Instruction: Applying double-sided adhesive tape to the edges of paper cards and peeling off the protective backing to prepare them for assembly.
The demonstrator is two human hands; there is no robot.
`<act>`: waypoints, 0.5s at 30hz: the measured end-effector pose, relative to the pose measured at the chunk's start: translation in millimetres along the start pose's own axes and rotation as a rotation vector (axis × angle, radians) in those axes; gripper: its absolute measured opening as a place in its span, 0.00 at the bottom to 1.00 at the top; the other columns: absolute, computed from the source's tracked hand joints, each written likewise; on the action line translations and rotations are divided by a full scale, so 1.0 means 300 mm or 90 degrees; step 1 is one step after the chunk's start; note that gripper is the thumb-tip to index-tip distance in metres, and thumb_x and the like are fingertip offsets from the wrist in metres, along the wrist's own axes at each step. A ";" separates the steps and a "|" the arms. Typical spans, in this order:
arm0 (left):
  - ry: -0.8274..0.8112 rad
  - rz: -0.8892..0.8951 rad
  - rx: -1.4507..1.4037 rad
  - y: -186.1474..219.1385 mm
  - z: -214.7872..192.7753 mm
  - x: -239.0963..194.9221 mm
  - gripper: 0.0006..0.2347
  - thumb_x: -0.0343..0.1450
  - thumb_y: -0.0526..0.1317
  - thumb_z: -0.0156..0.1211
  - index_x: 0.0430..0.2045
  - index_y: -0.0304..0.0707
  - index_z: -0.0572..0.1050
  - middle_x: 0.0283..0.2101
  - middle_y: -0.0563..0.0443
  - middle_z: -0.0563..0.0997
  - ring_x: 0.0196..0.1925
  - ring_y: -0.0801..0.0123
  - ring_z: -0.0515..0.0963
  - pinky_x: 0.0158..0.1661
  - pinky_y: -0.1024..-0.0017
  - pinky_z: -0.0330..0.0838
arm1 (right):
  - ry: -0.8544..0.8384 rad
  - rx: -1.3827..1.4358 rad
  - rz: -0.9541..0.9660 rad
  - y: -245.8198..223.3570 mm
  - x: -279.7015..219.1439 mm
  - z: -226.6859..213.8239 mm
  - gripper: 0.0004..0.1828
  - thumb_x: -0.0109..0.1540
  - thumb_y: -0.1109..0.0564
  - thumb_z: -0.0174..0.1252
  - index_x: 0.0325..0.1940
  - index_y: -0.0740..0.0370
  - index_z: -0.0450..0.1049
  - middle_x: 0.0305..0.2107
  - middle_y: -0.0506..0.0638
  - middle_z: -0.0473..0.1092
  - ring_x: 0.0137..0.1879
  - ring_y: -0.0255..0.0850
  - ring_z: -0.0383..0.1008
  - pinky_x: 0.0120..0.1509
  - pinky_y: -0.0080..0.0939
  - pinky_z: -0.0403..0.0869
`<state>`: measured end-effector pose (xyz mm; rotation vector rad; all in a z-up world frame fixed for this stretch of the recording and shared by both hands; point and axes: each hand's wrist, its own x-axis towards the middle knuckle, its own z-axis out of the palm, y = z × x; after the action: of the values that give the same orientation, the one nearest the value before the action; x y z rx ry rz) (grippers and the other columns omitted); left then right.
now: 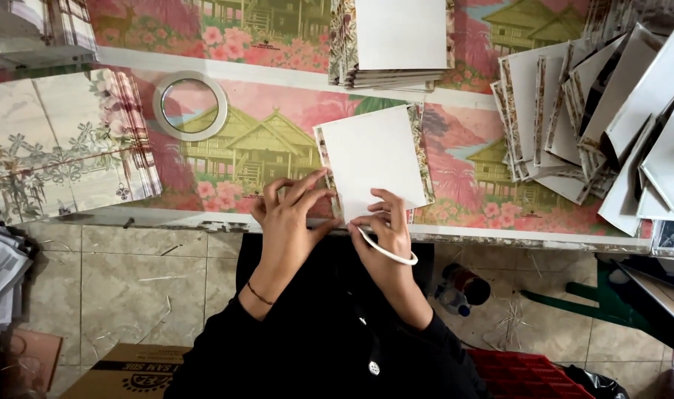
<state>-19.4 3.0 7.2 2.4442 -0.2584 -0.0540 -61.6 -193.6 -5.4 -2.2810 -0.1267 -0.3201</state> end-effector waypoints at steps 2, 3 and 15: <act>-0.012 -0.004 -0.002 0.016 -0.017 0.001 0.20 0.65 0.48 0.82 0.50 0.57 0.82 0.66 0.65 0.77 0.64 0.57 0.62 0.55 0.44 0.62 | -0.006 -0.001 0.012 -0.011 0.015 -0.008 0.06 0.58 0.64 0.74 0.35 0.64 0.82 0.60 0.58 0.68 0.51 0.51 0.79 0.56 0.47 0.83; -0.024 -0.008 -0.004 0.024 -0.027 0.002 0.20 0.65 0.47 0.82 0.51 0.57 0.82 0.66 0.63 0.78 0.64 0.56 0.61 0.55 0.41 0.62 | -0.012 -0.003 0.024 -0.017 0.023 -0.013 0.07 0.57 0.64 0.75 0.34 0.65 0.82 0.60 0.59 0.69 0.50 0.51 0.79 0.56 0.47 0.83; -0.042 -0.065 -0.083 0.062 -0.035 0.001 0.22 0.64 0.49 0.82 0.51 0.54 0.82 0.66 0.62 0.78 0.66 0.51 0.60 0.57 0.31 0.57 | -0.046 -0.065 0.056 -0.002 0.036 0.009 0.07 0.54 0.61 0.75 0.30 0.62 0.82 0.58 0.55 0.69 0.49 0.51 0.77 0.53 0.48 0.82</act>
<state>-21.1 -4.6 27.3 2.3274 -0.1535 -0.1909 -50.9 -191.2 -3.7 -2.3916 -0.0484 -0.2020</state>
